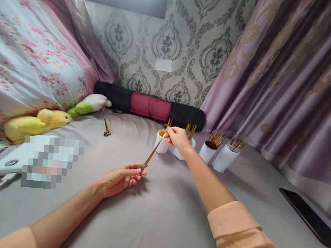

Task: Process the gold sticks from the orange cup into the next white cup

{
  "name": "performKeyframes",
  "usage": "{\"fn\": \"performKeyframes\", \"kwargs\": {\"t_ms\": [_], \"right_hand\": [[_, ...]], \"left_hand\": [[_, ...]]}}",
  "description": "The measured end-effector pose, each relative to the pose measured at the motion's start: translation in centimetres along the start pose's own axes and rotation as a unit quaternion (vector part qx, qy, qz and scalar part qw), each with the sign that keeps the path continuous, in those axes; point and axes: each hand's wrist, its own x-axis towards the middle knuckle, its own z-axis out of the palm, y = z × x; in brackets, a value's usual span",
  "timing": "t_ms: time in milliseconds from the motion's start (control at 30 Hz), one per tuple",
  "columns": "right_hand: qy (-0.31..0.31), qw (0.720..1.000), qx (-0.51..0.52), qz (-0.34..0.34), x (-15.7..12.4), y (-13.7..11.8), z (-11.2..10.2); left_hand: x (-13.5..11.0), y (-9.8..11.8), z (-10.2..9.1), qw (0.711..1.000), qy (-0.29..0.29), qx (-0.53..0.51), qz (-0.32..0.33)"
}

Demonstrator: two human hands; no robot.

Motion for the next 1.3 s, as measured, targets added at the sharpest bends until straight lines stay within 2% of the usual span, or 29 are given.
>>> {"fn": "performKeyframes", "kwargs": {"t_ms": [133,300,500,767,1000,1300], "right_hand": [[0.013,1.000,0.014,0.007,0.1,-0.2,-0.9],[0.057,0.998,0.010,0.023,0.3,-1.2,-2.5],[0.096,0.995,-0.007,-0.007,1.2,-2.6,-4.7],[0.169,0.984,-0.039,-0.035,3.3,-4.2,-7.0],[0.214,0.968,-0.101,-0.089,4.8,-5.8,-6.9],[0.187,0.954,-0.192,-0.136,7.4,-4.5,-5.0]], "left_hand": [[0.1,0.0,-0.3,1.000,-0.003,-0.010,0.003],[0.2,0.3,-0.4,0.999,0.008,-0.046,0.002],[0.3,0.8,-0.4,0.993,0.043,-0.110,-0.010],[0.5,1.0,-0.4,0.990,0.043,-0.134,-0.014],[0.6,0.9,-0.6,0.989,0.040,-0.143,-0.012],[0.5,0.9,-0.6,0.989,0.036,-0.144,-0.016]]}}
